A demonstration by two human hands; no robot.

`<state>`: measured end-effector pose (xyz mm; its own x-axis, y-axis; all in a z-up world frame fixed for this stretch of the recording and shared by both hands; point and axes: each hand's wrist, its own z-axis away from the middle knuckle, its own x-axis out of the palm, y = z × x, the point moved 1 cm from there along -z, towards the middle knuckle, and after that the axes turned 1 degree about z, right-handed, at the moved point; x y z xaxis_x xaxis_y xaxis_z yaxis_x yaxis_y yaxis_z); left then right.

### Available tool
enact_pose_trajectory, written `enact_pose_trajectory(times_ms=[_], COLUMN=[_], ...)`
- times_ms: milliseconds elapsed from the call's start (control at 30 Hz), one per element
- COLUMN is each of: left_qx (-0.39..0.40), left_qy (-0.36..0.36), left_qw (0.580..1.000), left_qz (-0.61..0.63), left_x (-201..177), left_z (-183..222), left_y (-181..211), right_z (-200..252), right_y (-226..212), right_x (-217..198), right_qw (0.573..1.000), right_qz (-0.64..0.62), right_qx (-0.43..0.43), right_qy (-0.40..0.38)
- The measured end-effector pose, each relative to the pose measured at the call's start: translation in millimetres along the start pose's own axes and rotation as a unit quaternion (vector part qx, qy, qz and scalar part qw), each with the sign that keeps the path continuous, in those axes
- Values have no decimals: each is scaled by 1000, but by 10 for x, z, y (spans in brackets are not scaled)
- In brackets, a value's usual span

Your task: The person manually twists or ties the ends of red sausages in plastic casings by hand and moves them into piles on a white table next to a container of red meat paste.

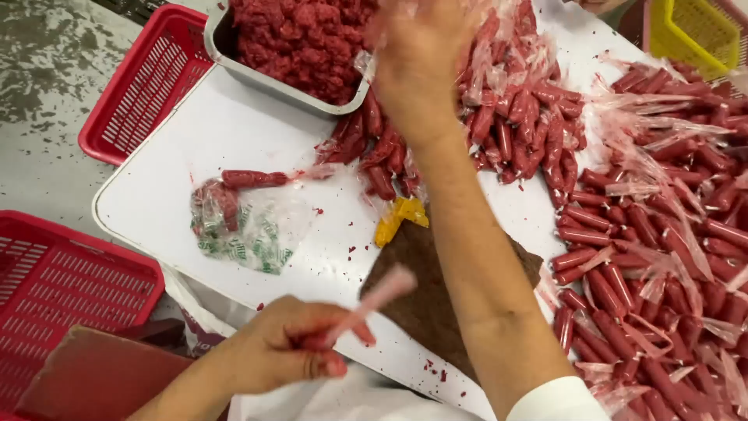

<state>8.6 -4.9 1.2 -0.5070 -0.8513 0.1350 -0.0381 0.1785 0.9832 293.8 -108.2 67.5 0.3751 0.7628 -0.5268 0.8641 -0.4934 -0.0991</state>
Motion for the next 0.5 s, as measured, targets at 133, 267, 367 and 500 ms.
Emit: enact_pose_trajectory(times_ms=[133,267,367,500], left_qx=[-113,-192,-123,152], left_qy=[94,105,89,147], left_qw=[940,897,946,963], left_qz=[309,385,286,-164], left_x=[109,519,695,678], left_z=[-349,-771,-843,-931], left_y=[-383,-1026,-950,-441], right_z=[1132,2000,2246,2151], right_y=[-299,-783,-749,-755], right_x=[-464,-1092,-1415,-1839], right_qw=[928,706,694,777], right_qz=[-102,-618,-627,-536], right_qx=[171,318,354,308], right_qy=[-313,-140,-20,-120])
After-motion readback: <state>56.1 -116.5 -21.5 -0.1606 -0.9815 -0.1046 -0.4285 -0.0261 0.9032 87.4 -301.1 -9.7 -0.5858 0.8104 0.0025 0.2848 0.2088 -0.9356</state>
